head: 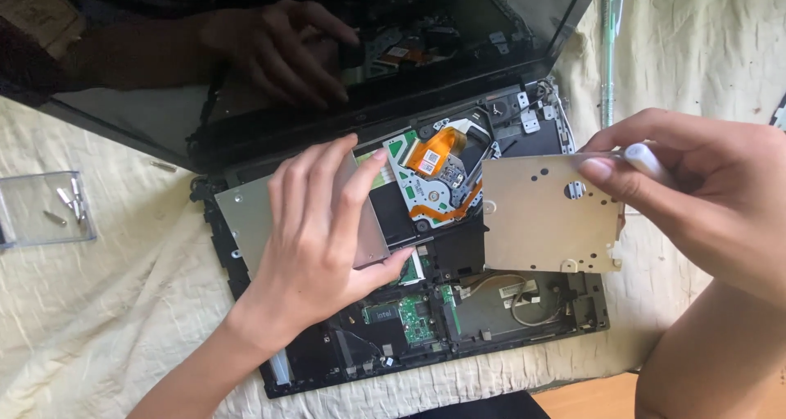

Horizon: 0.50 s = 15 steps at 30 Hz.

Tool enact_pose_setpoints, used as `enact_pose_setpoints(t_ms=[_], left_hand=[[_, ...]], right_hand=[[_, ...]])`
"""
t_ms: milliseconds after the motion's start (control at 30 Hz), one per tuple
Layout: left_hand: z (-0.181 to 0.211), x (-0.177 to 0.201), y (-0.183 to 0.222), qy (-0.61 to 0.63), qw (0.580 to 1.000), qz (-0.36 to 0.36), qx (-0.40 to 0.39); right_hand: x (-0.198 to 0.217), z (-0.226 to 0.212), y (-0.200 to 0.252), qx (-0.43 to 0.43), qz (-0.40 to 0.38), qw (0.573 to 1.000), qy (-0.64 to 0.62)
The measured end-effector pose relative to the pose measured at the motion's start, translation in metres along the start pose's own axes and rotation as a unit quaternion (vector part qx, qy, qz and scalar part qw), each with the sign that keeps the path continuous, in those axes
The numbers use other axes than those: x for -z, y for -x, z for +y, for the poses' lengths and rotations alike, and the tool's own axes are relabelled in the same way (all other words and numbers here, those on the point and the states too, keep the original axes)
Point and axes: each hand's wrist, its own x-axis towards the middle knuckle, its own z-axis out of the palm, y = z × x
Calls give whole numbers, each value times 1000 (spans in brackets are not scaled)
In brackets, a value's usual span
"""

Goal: Repairing a laptop by removing internal components and reconnecting internal cables using a small tool.

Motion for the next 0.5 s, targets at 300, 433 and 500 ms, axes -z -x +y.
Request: enact_pose_setpoints(t_ms=[300,433,500], left_hand=[[-3,1,0,76,992,94,-33],[1,8,1,88,988,117,-57],[2,8,6,45,988,116,-94]], right_hand=[[0,62,-5,-33,94,973,-208],[10,102,-12,-14,120,969,-215],[9,93,-17,-50,146,946,-286]])
